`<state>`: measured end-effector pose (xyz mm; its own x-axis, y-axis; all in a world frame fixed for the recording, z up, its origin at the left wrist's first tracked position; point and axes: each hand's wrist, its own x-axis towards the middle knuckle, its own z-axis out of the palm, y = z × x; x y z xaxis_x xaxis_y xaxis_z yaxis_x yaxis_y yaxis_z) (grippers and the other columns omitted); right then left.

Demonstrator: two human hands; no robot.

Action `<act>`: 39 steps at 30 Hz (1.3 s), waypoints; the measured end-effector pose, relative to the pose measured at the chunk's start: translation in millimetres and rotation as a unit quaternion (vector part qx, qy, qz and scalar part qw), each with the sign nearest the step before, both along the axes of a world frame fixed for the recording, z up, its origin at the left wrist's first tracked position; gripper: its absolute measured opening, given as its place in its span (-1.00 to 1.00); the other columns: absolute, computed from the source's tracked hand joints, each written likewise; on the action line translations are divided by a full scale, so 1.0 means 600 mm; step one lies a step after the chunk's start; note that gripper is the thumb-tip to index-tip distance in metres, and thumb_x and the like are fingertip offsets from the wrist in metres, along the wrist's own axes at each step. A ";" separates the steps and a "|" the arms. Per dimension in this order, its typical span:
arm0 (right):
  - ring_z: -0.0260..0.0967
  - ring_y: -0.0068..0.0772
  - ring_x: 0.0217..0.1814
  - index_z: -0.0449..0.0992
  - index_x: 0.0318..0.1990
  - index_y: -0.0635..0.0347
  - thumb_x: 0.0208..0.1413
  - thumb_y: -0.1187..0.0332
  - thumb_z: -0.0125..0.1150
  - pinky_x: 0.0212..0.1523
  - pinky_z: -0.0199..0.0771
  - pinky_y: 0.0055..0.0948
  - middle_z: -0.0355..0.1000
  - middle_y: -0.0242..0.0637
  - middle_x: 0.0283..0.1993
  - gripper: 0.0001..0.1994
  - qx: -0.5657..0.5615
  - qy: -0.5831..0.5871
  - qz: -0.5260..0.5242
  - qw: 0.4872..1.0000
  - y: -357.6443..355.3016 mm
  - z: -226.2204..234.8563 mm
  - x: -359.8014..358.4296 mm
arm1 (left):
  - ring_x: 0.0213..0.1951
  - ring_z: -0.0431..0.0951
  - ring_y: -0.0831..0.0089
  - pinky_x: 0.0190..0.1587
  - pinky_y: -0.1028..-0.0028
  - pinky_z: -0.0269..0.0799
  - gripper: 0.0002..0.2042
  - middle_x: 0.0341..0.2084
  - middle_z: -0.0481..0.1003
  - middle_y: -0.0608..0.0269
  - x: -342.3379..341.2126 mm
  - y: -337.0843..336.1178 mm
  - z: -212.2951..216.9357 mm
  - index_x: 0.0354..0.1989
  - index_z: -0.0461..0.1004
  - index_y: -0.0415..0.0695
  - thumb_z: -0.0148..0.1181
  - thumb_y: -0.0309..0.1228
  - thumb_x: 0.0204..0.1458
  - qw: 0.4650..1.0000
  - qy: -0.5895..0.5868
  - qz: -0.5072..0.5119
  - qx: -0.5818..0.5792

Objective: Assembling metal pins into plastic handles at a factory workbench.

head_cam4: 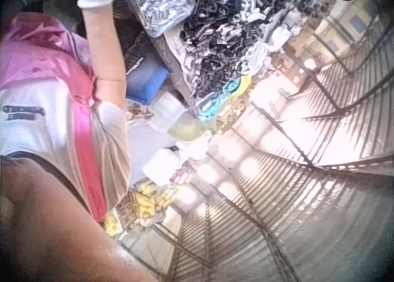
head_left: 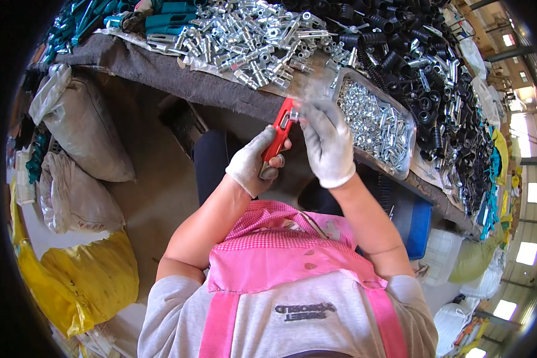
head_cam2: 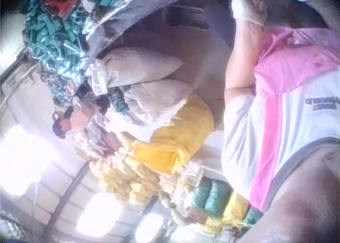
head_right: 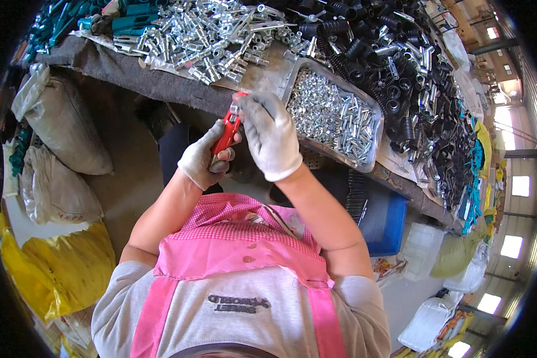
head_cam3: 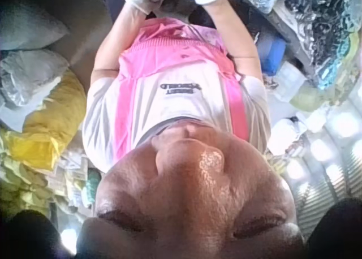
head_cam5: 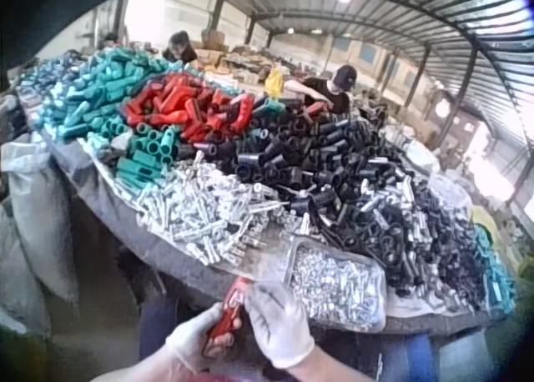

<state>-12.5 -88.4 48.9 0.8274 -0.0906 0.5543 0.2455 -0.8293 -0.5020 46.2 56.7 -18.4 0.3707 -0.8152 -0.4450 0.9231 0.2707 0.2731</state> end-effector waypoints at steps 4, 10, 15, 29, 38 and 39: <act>0.43 -0.24 -0.32 0.47 -0.07 0.22 -0.01 0.61 0.15 -0.31 0.49 -0.44 0.36 -0.21 -0.25 -0.70 0.007 0.040 -0.005 0.999 0.015 -0.045 -0.002 | -0.62 0.32 0.66 -0.74 0.73 0.02 -0.74 -0.33 0.44 0.31 0.000 -0.004 0.000 -0.04 0.28 -0.02 -0.11 -0.15 0.23 1.000 0.015 -0.007 0.016; 0.40 -0.53 -0.42 0.46 0.01 0.21 0.02 0.69 0.09 -0.45 0.46 -0.60 0.36 -0.24 -0.28 -0.64 -0.018 0.071 -0.014 0.997 0.007 -0.057 -0.005 | -0.63 0.33 0.65 -0.75 0.72 0.01 -0.74 -0.33 0.44 0.32 -0.001 -0.006 -0.002 -0.05 0.28 -0.02 -0.11 -0.15 0.23 1.000 -0.007 -0.007 0.007; 0.43 -0.44 -0.44 0.47 -0.04 0.20 0.00 0.65 0.11 -0.49 0.47 -0.49 0.37 -0.23 -0.29 -0.67 0.066 -0.070 -0.041 0.995 0.023 -0.035 -0.009 | -0.63 0.33 0.64 -0.75 0.72 0.01 -0.74 -0.34 0.43 0.33 -0.003 0.001 -0.013 -0.05 0.28 -0.01 -0.11 -0.16 0.23 1.000 -0.007 -0.007 -0.020; 0.45 -0.43 -0.38 0.39 -0.05 0.25 0.11 0.55 0.07 -0.44 0.50 -0.54 0.39 -0.18 -0.21 -0.76 0.130 -0.018 -0.068 0.989 0.027 -0.045 0.001 | -0.61 0.31 0.66 -0.73 0.72 0.02 -0.75 -0.33 0.41 0.34 0.004 -0.001 -0.009 -0.05 0.28 0.00 -0.11 -0.15 0.23 1.000 -0.006 -0.009 0.015; 0.45 -0.41 -0.30 0.37 -0.11 0.23 0.09 0.54 0.11 -0.39 0.50 -0.48 0.36 -0.20 -0.19 -0.80 0.280 0.107 -0.056 0.952 0.023 -0.065 -0.001 | -0.63 0.28 0.66 -0.77 0.74 0.04 -0.70 -0.44 0.38 0.34 -0.001 -0.005 0.000 -0.02 0.29 -0.02 -0.10 -0.12 0.22 0.999 -0.018 0.003 0.044; 0.44 -0.31 -0.24 0.39 -0.16 0.23 -0.04 0.60 0.22 -0.22 0.45 -0.42 0.39 -0.20 -0.24 -0.74 0.098 0.033 -0.051 0.993 0.015 -0.072 0.007 | -0.63 0.28 0.65 -0.77 0.73 0.04 -0.71 -0.47 0.37 0.35 -0.001 -0.012 0.001 -0.02 0.30 0.00 -0.10 -0.12 0.22 0.998 -0.014 0.000 0.066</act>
<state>-8.4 -79.4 5.6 0.8423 -0.2769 0.4625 0.1267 -0.7323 -0.6691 45.6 49.7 -17.9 0.3855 -0.7495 -0.5382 0.9142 0.2313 0.3327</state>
